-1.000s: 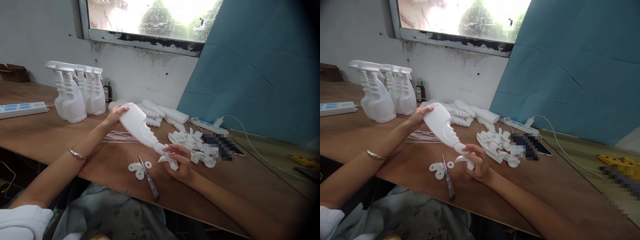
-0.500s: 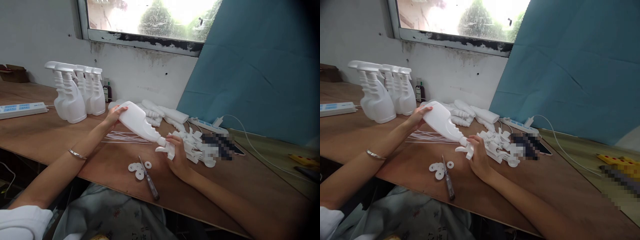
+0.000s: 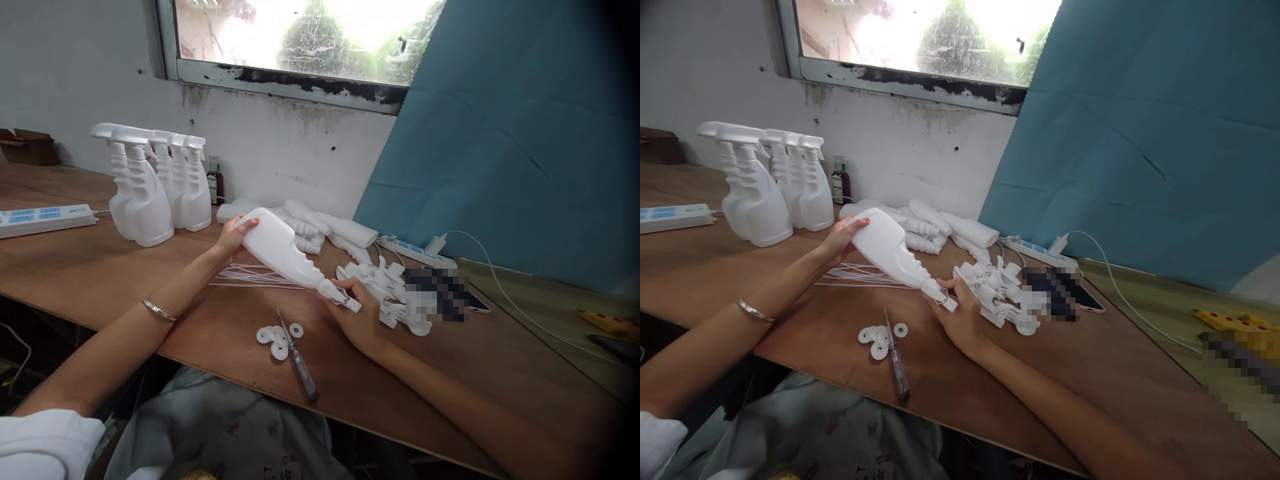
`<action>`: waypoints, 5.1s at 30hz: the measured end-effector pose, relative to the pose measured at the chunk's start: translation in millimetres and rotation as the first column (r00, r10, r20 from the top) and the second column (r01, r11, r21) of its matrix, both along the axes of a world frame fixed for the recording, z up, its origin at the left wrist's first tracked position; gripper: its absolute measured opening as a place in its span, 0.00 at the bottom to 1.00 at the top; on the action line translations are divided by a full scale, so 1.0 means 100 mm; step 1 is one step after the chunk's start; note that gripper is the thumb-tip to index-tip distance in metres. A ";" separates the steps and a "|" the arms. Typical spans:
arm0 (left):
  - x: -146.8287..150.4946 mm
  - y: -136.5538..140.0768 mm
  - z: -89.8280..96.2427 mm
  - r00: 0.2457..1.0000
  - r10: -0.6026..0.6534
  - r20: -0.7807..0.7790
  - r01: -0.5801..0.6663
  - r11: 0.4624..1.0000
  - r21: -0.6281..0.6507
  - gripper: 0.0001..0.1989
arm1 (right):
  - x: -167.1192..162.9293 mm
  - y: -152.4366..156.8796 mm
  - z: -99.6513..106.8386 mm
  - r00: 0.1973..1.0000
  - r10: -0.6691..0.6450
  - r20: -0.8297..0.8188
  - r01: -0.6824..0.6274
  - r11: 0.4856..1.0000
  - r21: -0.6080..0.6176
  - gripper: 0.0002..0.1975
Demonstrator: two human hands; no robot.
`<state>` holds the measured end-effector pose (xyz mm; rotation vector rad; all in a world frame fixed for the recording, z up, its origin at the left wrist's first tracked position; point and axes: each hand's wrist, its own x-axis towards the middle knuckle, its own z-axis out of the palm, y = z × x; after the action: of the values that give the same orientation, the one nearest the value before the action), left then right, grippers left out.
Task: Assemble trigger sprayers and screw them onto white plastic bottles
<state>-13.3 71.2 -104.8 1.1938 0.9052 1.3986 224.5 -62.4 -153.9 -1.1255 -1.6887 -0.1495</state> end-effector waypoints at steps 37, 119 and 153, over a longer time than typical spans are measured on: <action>0.06 -0.03 -0.01 0.998 -0.063 0.026 0.067 0.976 -0.205 0.16 | 0.02 -0.07 0.05 0.975 0.119 0.189 -0.154 0.971 0.183 0.08; -0.01 -0.08 0.11 0.886 -0.289 0.364 0.314 0.949 -0.011 0.14 | 0.02 0.06 0.02 0.916 -0.028 -0.399 -0.068 0.972 -0.225 0.13; -0.15 -0.05 0.07 0.851 -0.423 0.312 0.362 0.902 0.236 0.32 | 0.06 0.19 0.02 0.482 0.043 -0.875 -0.701 0.617 -0.356 0.12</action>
<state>-28.7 65.8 -98.1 1.1223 0.2652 1.3084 230.7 -43.7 -151.5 -0.9828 -1.0544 1.2844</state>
